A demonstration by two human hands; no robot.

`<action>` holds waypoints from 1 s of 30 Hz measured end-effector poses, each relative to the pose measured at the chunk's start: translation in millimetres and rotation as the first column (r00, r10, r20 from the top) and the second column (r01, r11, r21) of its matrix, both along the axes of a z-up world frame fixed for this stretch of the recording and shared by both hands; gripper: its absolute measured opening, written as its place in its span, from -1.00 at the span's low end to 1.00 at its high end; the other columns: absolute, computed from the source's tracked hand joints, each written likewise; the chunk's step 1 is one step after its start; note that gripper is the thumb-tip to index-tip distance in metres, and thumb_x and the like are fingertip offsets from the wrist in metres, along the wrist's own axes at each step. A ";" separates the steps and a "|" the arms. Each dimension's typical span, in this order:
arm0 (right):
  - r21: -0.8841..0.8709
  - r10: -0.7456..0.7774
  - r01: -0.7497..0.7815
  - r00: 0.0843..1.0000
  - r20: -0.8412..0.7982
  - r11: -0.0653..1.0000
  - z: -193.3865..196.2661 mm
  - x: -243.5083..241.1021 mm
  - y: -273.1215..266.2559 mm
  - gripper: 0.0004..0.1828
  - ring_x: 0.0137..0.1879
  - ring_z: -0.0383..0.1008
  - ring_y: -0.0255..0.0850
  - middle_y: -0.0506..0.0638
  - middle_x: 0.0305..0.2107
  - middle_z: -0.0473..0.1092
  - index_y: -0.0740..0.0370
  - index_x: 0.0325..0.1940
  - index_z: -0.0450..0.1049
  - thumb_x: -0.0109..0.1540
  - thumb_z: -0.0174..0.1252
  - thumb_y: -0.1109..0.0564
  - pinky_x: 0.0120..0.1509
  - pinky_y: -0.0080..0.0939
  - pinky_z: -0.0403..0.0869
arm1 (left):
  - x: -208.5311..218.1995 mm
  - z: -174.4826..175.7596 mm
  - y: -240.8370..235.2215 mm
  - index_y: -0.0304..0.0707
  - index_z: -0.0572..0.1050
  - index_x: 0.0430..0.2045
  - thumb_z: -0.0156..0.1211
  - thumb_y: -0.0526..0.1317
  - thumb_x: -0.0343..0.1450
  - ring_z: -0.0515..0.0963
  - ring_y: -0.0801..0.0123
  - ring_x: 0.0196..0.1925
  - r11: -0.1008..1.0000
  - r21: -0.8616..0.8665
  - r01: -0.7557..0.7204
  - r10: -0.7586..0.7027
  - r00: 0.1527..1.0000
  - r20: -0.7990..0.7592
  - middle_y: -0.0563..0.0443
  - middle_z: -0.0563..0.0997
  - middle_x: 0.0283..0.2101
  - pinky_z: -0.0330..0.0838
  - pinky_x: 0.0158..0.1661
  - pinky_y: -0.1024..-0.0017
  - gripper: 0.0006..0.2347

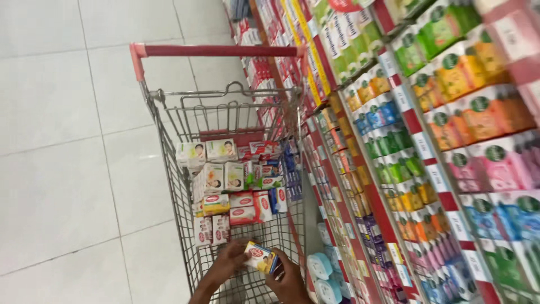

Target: The person picks up packs of soap from a store shelf, places them into a shopping cart, and repeats the process with several different brands and varieties of soap bars.

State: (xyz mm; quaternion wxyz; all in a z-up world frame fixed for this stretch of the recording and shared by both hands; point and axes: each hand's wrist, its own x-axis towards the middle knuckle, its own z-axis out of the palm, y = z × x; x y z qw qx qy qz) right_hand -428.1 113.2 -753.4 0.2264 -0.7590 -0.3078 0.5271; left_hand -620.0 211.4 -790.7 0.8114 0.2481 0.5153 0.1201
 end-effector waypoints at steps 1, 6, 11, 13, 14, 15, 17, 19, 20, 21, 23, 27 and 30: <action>0.017 -0.007 0.007 1.000 0.009 1.000 2.5 14.0 1.8 -0.23 -0.35 0.47 -0.37 -0.07 -0.23 0.60 -0.09 0.34 0.43 0.01 0.29 0.19 -0.34 -0.40 0.50 | 9.0 2.5 4.0 -0.06 0.53 0.15 0.25 -0.33 0.44 0.65 0.21 -0.11 1.000 0.017 0.007 -0.007 1.000 0.009 -0.17 0.73 0.05 0.53 -0.30 0.38 -0.65; 0.187 -0.075 0.072 0.997 0.009 0.980 62.4 46.5 -66.5 -0.24 -0.22 0.59 -0.22 0.02 -0.12 0.59 -0.11 0.38 0.39 0.08 0.30 0.19 -0.29 -0.25 0.60 | 37.4 98.3 -49.6 -0.06 0.41 0.20 0.32 -0.41 0.37 0.71 0.11 0.12 0.937 0.275 0.213 -0.232 0.972 0.036 -0.20 0.68 0.13 0.77 0.01 0.22 -0.52; 0.320 -0.285 0.298 0.954 -0.089 0.899 109.5 86.5 -136.2 -0.16 -0.09 0.60 -0.23 0.03 -0.12 0.60 0.01 0.41 0.36 0.04 0.42 0.24 -0.21 -0.27 0.60 | 86.4 128.4 -108.7 0.03 0.29 0.28 0.42 -0.42 0.32 0.70 0.31 -0.09 0.837 0.459 0.297 -0.394 0.909 0.132 -0.07 0.66 -0.04 0.69 -0.11 0.36 -0.37; 0.394 -0.380 0.369 0.924 -0.052 0.842 134.9 108.5 -176.8 -0.14 -0.17 0.63 -0.29 -0.01 -0.18 0.64 -0.01 0.39 0.39 0.00 0.45 0.23 -0.29 -0.35 0.56 | 116.8 145.7 -135.0 -0.02 0.32 0.21 0.43 -0.44 0.33 0.70 0.41 -0.15 0.767 0.575 0.285 -0.467 0.862 0.196 -0.03 0.69 -0.05 0.69 -0.17 0.43 -0.43; 0.392 -0.395 0.385 0.917 -0.057 0.836 149.0 119.4 -198.4 -0.11 -0.15 0.60 -0.31 -0.03 -0.11 0.64 0.00 0.41 0.38 -0.01 0.49 0.12 -0.21 -0.36 0.55 | 132.7 158.9 -146.7 -0.03 0.40 0.12 0.54 -0.27 0.24 0.71 0.47 -0.15 0.667 0.677 0.311 -0.484 0.872 0.076 0.06 0.72 -0.07 0.69 -0.19 0.49 -0.44; 0.390 -0.410 0.400 0.910 -0.062 0.829 163.0 129.5 -219.8 -0.07 -0.14 0.58 -0.32 -0.05 -0.04 0.64 0.02 0.43 0.37 -0.01 0.54 0.01 -0.14 -0.38 0.54 | 148.2 172.2 -158.2 -0.04 0.49 0.04 0.66 -0.10 0.15 0.73 0.53 -0.15 0.553 0.765 0.331 -0.476 0.878 -0.036 0.16 0.75 -0.09 0.68 -0.21 0.55 -0.42; 0.411 -0.464 0.437 0.885 -0.038 0.800 210.1 149.8 -261.0 -0.04 -0.07 0.58 -0.37 -0.10 -0.01 0.62 0.01 0.40 0.41 -0.07 0.58 -0.03 -0.16 -0.42 0.50 | 180.6 176.6 -179.8 -0.01 0.54 0.00 0.69 -0.04 0.11 0.70 0.48 -0.03 0.403 0.881 0.249 -0.531 0.847 0.003 0.12 0.69 0.04 0.61 -0.20 0.48 -0.42; 0.430 -0.485 0.449 0.874 -0.029 0.783 233.0 169.8 -302.1 -0.02 -0.01 0.58 -0.41 -0.15 0.02 0.61 -0.01 0.37 0.45 -0.12 0.62 -0.07 -0.18 -0.46 0.46 | 216.1 169.0 -189.7 0.02 0.60 -0.04 0.71 0.02 0.07 0.67 0.43 0.09 0.259 0.957 0.129 -0.559 0.828 0.040 0.09 0.62 0.16 0.53 -0.20 0.41 -0.42; 0.523 -0.478 0.419 0.878 -0.024 0.742 233.7 180.6 -324.7 -0.03 0.06 0.61 -0.32 -0.10 0.07 0.53 0.03 0.31 0.50 -0.15 0.59 -0.24 -0.12 -0.40 0.55 | 235.9 159.4 -192.8 0.08 0.53 0.12 0.52 0.23 0.08 0.64 0.40 0.15 0.256 0.915 0.312 -0.690 0.722 -0.053 0.12 0.58 0.23 0.50 -0.14 0.43 -0.30; 0.611 -0.472 0.381 0.882 -0.013 0.694 233.0 189.8 -345.5 0.00 0.12 0.63 -0.23 -0.05 0.11 0.45 0.07 0.24 0.55 -0.17 0.56 -0.41 -0.07 -0.34 0.64 | 255.7 149.4 -193.7 0.13 0.45 0.27 0.33 0.44 0.08 0.61 0.36 0.21 0.215 0.847 0.487 -0.801 0.584 -0.133 0.15 0.54 0.30 0.46 -0.08 0.46 -0.15; 0.603 -0.536 0.436 0.844 -0.017 0.668 271.4 193.0 -376.3 -0.09 0.15 0.62 -0.22 -0.06 0.11 0.44 0.06 0.24 0.56 -0.13 0.59 -0.27 -0.03 -0.32 0.70 | 268.8 233.0 -221.1 0.10 0.51 0.21 0.39 0.42 0.04 0.67 0.37 0.16 0.217 0.884 0.413 -0.822 0.566 -0.063 0.12 0.62 0.21 0.52 -0.06 0.41 -0.16; 0.690 -0.626 0.362 0.761 0.170 0.626 357.1 188.1 -422.3 -0.19 -0.12 0.64 -0.38 -0.09 -0.05 0.66 -0.08 0.27 0.56 -0.05 0.57 -0.19 -0.20 -0.41 0.58 | 286.5 356.6 -265.6 0.01 0.64 0.00 0.62 0.05 0.12 0.74 0.42 -0.09 -0.001 1.000 -0.003 -0.795 0.606 0.001 0.07 0.73 -0.02 0.60 -0.08 0.43 -0.45; 0.833 -0.687 0.115 0.631 0.360 0.542 418.2 181.5 -442.9 -0.35 -0.15 0.67 -0.35 -0.06 -0.02 0.63 0.06 0.14 0.60 -0.04 0.54 0.05 -0.30 -0.40 0.60 | 292.4 442.9 -280.8 0.08 0.62 0.05 0.65 -0.02 0.11 0.71 0.40 0.12 -0.126 0.992 -0.009 -0.808 0.580 -0.098 0.11 0.73 0.10 0.54 0.07 0.39 -0.42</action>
